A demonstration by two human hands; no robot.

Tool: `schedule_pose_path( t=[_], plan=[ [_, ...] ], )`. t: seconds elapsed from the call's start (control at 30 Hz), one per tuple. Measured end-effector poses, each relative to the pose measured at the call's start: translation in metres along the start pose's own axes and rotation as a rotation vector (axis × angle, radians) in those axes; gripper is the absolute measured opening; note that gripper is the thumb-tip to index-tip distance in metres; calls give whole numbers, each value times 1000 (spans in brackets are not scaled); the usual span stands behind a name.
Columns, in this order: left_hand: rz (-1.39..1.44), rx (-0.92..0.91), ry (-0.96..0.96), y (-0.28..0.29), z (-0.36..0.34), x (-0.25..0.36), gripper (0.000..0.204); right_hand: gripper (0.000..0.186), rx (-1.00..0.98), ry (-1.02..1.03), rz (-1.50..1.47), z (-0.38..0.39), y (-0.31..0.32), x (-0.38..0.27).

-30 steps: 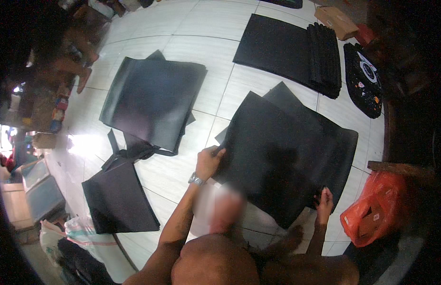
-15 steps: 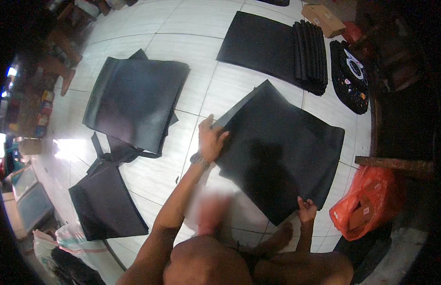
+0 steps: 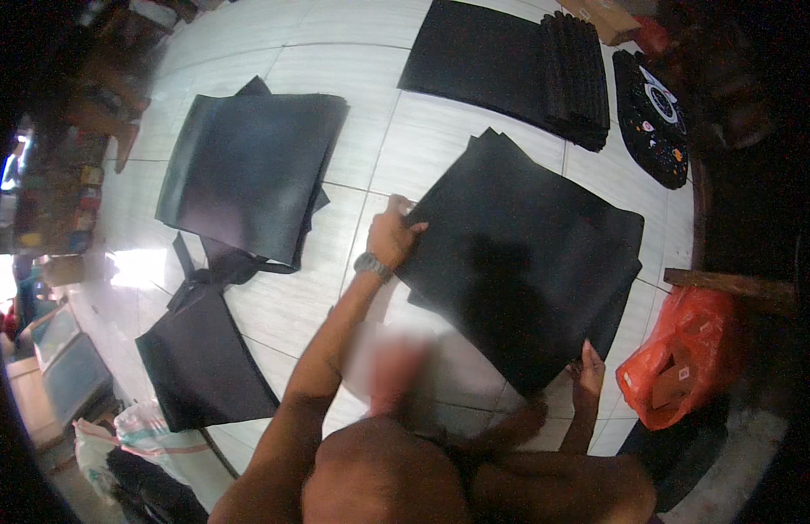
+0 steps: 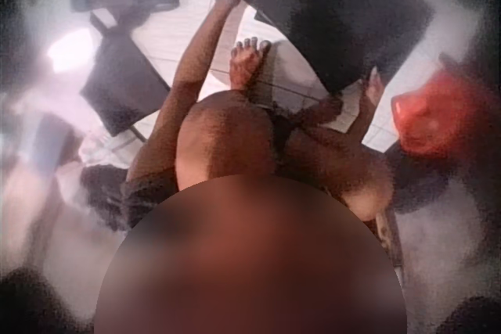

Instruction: The person sits on the floor and repeatedly folds black rubber car mats by hand. They pick up a mat, fold it in half, smooth the crease, and place it on a growing stack. The process is repeated for multiple mats.

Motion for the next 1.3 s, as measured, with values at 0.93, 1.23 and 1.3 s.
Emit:
schedule_pose_path(
  t=[0.93, 1.23, 1.3],
  plan=[
    [57, -249, 177, 27, 51, -42, 26, 25, 289, 361, 128, -25, 27, -18],
    [37, -308, 74, 31, 48, -35, 19, 25, 251, 418, 130, -35, 29, -15],
    [6, -331, 85, 31, 47, -34, 19, 28, 232, 463, 196, -36, 31, -16]
  ],
)
Point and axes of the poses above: each hand's wrist, its own z-axis away from the middle knuckle, its own y-axis out of the back of the hand, x = y × z, the point moved 5 cm from there along -z, towards the middle knuckle, and after that the axes turned 1 degree about y, right-handed, at the moved point
